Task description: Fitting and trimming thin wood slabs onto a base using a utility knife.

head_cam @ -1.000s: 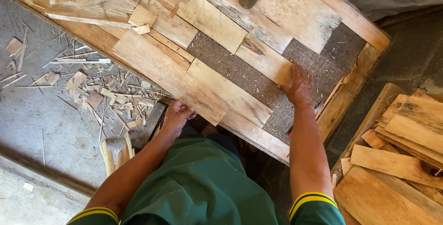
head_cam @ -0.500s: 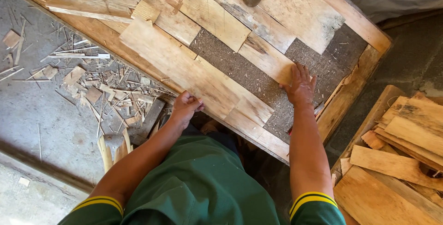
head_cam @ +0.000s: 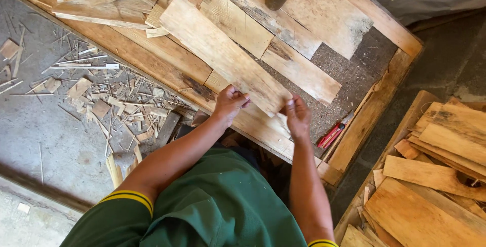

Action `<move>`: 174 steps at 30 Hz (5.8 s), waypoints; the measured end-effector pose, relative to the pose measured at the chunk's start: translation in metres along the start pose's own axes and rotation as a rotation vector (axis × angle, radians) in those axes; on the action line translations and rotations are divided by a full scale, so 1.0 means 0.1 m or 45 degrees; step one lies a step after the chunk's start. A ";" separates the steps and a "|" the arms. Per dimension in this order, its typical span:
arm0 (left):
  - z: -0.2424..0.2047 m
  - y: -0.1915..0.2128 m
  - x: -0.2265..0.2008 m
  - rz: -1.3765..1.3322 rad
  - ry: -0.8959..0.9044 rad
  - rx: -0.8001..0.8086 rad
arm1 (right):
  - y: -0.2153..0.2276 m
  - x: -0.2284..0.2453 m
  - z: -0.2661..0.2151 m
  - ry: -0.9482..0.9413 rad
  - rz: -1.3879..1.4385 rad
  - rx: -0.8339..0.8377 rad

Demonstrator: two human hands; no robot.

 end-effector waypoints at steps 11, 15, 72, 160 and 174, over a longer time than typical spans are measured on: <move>-0.28 -0.06 -0.70 -0.101 0.063 0.181 | -0.13 0.08 -0.41 0.300 0.177 -0.264; -0.08 0.17 -0.79 -0.409 0.033 0.154 | 0.00 0.20 -0.44 0.686 0.160 -0.075; 0.77 0.85 -1.22 -0.417 0.017 -0.139 | 0.00 -1.19 -0.26 -0.415 0.963 -0.972; 0.40 1.42 -1.68 2.157 -1.285 -0.066 | -1.18 -0.57 0.22 -0.624 0.625 -1.065; 0.40 1.41 -1.68 2.170 -1.305 -0.066 | -1.13 -0.67 0.21 -0.763 0.540 -0.977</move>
Point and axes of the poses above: each hand's wrist, its own z-axis towards the middle knuckle, its own y-axis out of the back of the hand, x = y × z, the point moved 1 cm from there along z, towards the middle knuckle, and after that the axes turned 14 degrees about y, right-handed, at the moved point
